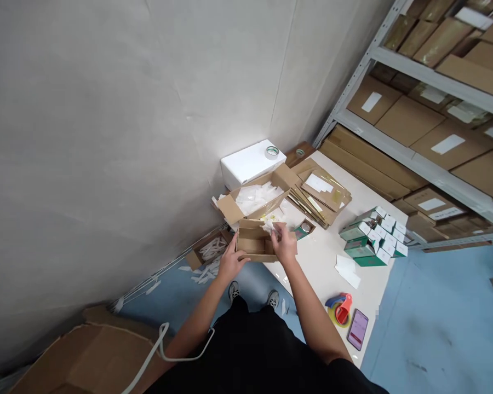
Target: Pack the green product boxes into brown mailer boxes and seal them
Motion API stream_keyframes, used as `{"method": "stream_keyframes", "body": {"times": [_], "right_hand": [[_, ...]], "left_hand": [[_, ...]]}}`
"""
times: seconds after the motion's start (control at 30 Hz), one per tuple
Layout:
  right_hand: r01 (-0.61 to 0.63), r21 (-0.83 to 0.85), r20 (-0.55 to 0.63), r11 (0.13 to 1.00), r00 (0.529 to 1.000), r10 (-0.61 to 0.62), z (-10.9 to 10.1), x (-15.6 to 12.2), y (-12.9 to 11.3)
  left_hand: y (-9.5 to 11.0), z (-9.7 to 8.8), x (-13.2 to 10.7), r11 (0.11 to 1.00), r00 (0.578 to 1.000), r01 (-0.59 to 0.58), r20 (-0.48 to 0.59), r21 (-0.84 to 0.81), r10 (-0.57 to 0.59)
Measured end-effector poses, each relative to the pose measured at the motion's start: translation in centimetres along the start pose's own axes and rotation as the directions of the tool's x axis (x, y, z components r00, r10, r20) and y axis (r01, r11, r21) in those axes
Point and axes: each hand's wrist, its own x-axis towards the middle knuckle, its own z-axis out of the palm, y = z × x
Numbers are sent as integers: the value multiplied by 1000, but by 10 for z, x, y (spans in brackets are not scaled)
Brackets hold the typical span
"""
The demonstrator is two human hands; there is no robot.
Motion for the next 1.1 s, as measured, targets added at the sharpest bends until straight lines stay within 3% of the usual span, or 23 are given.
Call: {"method": "stream_keyframes", "body": {"times": [0.13,0.23,0.4,0.67,0.8,0.9,1.03,1.1], "right_hand": [[95,88,175,992,978,-110,10,-49,32],[100,198,184,975,973,-137,-2,-76,68],[-62,258,74,964,996,44,-52,-120,145],[-270,289,-56,918,953,298,-114,-181,239],[-341,300,-80,891,922,379,-132,-195,266],[-375,317,-77,871,905,418,-138,-196,278],[-393,349,-73,850,893,443,-130,-189,280],[-404,368,-70,838,886,458,-121,-181,274]], "left_hand": [[20,16,4,999,998,-50,32,14,50],[38,39,3,998,995,-58,87,15,57],[74,100,0,996,981,-92,169,4,90],[136,200,2,977,925,-194,315,-86,211],[163,236,3,974,894,-197,387,-113,225],[171,255,15,961,854,-242,441,-135,277],[158,272,47,944,796,-291,508,-156,329],[144,279,62,957,783,-268,553,-112,284]]}}
